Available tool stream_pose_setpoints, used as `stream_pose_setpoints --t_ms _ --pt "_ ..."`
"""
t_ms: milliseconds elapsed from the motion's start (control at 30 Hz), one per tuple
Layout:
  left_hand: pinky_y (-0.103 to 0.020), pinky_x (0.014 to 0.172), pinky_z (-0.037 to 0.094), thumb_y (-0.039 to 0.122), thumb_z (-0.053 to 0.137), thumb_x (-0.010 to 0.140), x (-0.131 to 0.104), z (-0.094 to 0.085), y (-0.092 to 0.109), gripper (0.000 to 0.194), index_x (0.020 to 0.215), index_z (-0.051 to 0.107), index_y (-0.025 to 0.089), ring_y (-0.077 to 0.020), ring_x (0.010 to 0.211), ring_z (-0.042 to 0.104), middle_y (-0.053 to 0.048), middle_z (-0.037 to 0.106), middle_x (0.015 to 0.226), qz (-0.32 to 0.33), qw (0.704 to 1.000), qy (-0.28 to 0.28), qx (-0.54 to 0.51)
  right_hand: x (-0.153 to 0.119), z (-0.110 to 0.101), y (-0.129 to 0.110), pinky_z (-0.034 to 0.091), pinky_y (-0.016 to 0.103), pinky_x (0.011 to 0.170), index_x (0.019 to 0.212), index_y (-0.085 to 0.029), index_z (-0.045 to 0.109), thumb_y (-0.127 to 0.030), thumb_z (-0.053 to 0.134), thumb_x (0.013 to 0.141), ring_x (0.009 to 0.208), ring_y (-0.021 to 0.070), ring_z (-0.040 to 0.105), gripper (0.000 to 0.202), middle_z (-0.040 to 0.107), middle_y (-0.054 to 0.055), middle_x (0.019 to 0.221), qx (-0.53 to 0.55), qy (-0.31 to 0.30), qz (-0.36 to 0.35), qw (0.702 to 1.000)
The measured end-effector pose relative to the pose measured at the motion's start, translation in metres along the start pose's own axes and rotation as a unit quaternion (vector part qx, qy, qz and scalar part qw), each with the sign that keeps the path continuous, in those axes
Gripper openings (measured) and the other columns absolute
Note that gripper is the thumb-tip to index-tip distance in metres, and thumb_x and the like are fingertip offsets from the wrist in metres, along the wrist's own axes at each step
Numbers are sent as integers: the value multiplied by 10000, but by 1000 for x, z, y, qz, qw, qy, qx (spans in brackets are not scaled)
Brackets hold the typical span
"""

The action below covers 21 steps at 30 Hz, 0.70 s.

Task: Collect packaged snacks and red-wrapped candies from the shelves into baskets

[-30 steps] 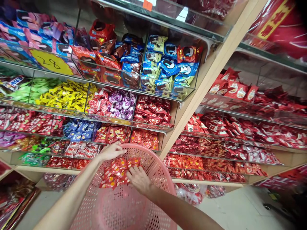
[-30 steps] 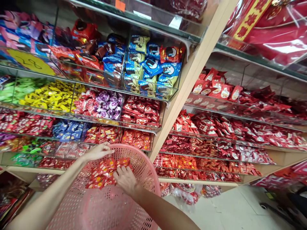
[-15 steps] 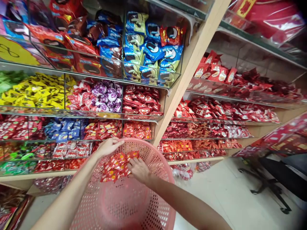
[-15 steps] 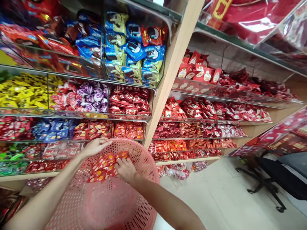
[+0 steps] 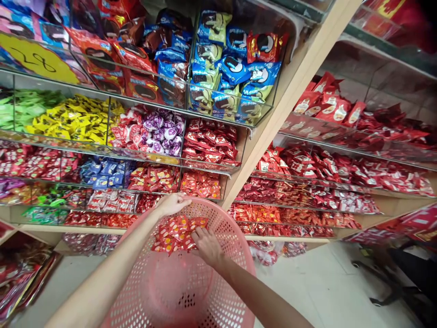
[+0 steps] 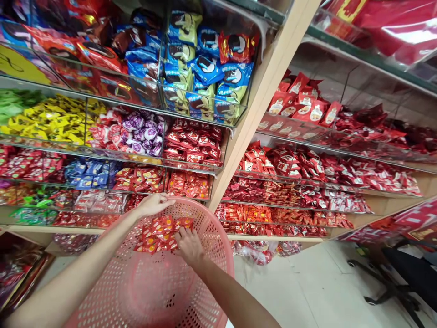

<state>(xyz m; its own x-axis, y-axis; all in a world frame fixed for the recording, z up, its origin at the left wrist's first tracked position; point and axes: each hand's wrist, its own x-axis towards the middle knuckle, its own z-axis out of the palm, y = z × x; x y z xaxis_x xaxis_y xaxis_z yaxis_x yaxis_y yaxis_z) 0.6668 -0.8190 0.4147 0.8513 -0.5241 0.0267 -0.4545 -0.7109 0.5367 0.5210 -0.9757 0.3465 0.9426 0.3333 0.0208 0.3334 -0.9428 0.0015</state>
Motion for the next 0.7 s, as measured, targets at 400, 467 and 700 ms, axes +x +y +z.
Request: stream_pose_setpoints --t_ms 400,467,700 --pt "-259 562 339 683 237 799 7 -7 29 542 759 535 232 -189 629 575 1 597 641 -30 997 15 64 2 -7 21 443 390 846 1088 -182 514 -376 630 758 994 243 561 400 561 92 1084 44 -7 26 999" --pt "-268 583 357 679 244 799 6 -6 29 527 817 528 236 -198 654 590 -2 615 676 -45 997 15 65 3 -10 24 444 386 850 1101 -190 511 -383 619 765 990 238 566 402 555 93 1093 52 -11 21 998" --pt "-335 747 411 669 243 808 -10 -11 18 587 1142 482 251 -264 889 630 -79 682 947 -81 988 53 120 18 -22 23 448 390 866 1048 -171 547 -560 501 780 1006 250 558 475 554 106 1069 91 25 -23 995"
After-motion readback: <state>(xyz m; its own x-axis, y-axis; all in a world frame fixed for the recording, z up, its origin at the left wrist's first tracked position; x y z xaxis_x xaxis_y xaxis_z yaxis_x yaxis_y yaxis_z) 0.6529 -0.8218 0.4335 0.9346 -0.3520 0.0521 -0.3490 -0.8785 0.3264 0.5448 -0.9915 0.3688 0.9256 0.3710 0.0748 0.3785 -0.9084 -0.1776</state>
